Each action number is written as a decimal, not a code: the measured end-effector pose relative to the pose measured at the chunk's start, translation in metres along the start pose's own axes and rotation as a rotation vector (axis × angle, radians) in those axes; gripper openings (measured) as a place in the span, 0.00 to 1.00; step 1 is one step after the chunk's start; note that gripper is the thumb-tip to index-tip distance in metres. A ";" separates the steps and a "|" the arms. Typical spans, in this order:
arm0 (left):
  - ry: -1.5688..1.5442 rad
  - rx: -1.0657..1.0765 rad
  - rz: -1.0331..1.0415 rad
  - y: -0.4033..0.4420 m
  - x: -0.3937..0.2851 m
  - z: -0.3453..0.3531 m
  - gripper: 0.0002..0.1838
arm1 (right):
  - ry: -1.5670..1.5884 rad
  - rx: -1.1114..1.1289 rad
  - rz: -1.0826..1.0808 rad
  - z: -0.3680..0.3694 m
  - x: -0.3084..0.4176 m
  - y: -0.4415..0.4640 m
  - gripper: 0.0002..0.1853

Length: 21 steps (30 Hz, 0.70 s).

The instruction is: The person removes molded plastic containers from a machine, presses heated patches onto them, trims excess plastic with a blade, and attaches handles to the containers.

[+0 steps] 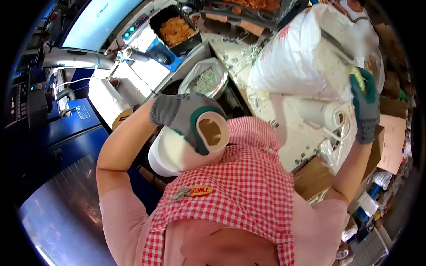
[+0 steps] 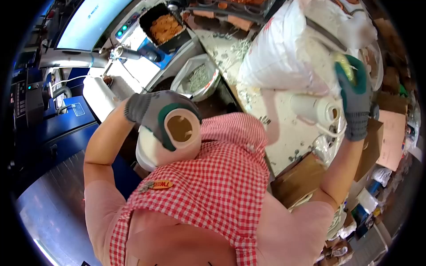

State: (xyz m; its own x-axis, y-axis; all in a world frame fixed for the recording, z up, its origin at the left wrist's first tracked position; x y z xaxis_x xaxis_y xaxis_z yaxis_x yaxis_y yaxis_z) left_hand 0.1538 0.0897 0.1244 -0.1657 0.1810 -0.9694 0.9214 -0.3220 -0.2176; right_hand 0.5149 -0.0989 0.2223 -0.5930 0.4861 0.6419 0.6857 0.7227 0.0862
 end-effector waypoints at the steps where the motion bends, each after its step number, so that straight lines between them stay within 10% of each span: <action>1: -0.013 0.023 -0.007 -0.003 0.012 0.008 0.42 | 0.160 0.295 0.004 0.021 0.010 -0.022 0.17; 5: -0.125 0.079 0.061 -0.016 0.023 0.031 0.41 | 0.335 0.786 -0.766 0.128 0.119 -0.111 0.23; 11: -0.001 -0.123 0.229 -0.053 0.067 0.068 0.32 | -0.507 0.290 -1.482 0.203 0.179 -0.193 0.16; 12: -0.035 0.063 -0.105 -0.051 0.036 0.066 0.31 | -0.442 0.579 -1.229 0.207 0.181 -0.197 0.15; 15: -0.020 0.061 -0.272 -0.071 0.037 0.087 0.42 | -0.686 1.139 -0.771 0.208 0.198 -0.203 0.13; 21: 0.280 -0.279 -0.175 -0.108 0.010 0.109 0.27 | -0.615 1.188 -0.737 0.201 0.213 -0.217 0.23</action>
State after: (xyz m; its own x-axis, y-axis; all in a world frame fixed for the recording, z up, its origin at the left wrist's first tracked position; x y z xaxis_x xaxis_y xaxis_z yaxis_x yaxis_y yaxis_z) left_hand 0.0140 0.0252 0.1259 -0.2617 0.4681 -0.8440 0.9540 -0.0071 -0.2997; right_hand 0.1552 -0.0533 0.1868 -0.9232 -0.2411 0.2994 -0.3786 0.7054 -0.5993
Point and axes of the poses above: each hand's wrist, its own y-axis towards the middle knuckle, its own z-axis out of the palm, x = y × z, the point moved 4 cm from there along y, towards the middle knuckle, and after that the axes turned 4 degrees about -z, right-handed, at the moved point
